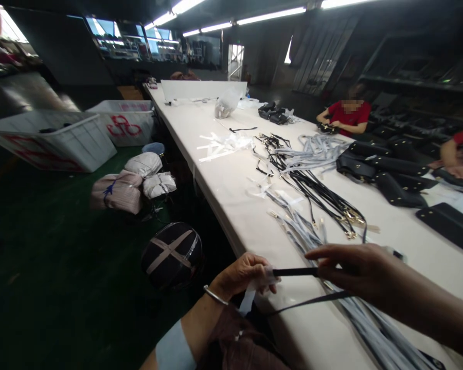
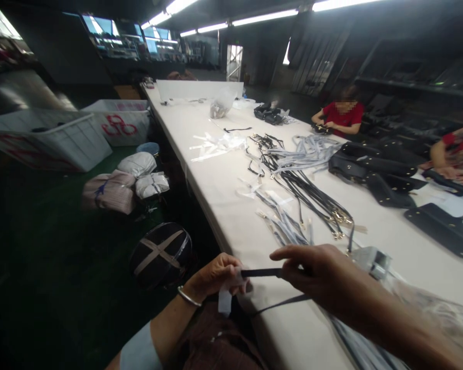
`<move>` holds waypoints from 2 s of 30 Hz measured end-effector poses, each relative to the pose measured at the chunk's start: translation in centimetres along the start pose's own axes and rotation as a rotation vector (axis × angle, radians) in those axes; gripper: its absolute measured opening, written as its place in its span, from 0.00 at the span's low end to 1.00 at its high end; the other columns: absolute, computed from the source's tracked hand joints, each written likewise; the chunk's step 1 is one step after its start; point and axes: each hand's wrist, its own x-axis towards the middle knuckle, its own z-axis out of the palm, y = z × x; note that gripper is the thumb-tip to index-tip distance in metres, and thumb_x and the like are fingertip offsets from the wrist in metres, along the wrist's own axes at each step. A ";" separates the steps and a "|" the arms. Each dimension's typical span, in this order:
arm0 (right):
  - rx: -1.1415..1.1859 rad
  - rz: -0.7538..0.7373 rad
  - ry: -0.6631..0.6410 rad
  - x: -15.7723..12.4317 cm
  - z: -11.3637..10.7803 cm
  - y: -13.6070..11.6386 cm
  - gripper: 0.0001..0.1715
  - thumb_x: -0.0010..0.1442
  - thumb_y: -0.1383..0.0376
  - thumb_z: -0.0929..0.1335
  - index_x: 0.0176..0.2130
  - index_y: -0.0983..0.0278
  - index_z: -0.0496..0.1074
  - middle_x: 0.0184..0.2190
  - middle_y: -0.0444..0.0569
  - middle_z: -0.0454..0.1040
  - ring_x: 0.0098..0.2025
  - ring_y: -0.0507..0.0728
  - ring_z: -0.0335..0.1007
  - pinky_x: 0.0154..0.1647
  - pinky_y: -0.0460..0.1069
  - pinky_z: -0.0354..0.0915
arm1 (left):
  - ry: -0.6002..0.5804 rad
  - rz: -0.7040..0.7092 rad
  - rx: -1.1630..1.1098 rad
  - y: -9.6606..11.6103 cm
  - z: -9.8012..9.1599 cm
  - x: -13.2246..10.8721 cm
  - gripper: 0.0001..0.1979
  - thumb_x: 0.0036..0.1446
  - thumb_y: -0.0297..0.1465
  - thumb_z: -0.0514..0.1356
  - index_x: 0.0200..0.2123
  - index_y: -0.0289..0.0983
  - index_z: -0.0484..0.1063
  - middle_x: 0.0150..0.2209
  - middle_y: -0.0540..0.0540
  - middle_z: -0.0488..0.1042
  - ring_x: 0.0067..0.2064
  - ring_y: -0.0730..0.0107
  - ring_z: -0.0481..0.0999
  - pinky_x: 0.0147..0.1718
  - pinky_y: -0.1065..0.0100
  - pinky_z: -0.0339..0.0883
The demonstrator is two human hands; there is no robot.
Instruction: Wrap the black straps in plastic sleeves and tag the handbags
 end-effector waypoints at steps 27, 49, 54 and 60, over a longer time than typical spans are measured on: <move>0.878 0.252 -0.224 -3.0 7.4 13.4 0.36 0.46 0.37 0.72 0.32 0.67 0.72 0.18 0.46 0.72 0.17 0.50 0.64 0.19 0.44 0.59 | 0.091 0.274 1.329 -2.4 4.3 3.6 0.21 0.62 0.48 0.56 0.30 0.38 0.77 0.24 0.48 0.69 0.27 0.71 0.66 0.29 0.70 0.59; 0.734 0.496 -0.234 -2.9 7.9 5.2 0.25 0.51 0.49 0.75 0.38 0.67 0.78 0.24 0.46 0.76 0.20 0.49 0.68 0.19 0.42 0.61 | -0.309 -0.094 1.001 0.8 2.4 1.9 0.20 0.66 0.43 0.53 0.43 0.35 0.77 0.32 0.47 0.77 0.30 0.72 0.73 0.32 0.73 0.65; 0.462 0.458 -0.206 -1.8 9.1 2.8 0.26 0.55 0.45 0.72 0.35 0.66 0.77 0.23 0.46 0.74 0.21 0.50 0.66 0.21 0.43 0.60 | -0.253 -0.149 0.963 1.4 -0.7 -0.4 0.13 0.62 0.38 0.59 0.34 0.35 0.78 0.25 0.50 0.74 0.25 0.75 0.68 0.26 0.76 0.59; 0.638 0.493 -0.332 -3.4 8.3 1.5 0.30 0.56 0.43 0.70 0.39 0.68 0.77 0.25 0.48 0.74 0.25 0.50 0.63 0.27 0.45 0.59 | -0.119 0.209 1.170 0.9 -3.3 -2.2 0.13 0.65 0.38 0.57 0.41 0.39 0.79 0.35 0.45 0.79 0.37 0.68 0.76 0.39 0.73 0.64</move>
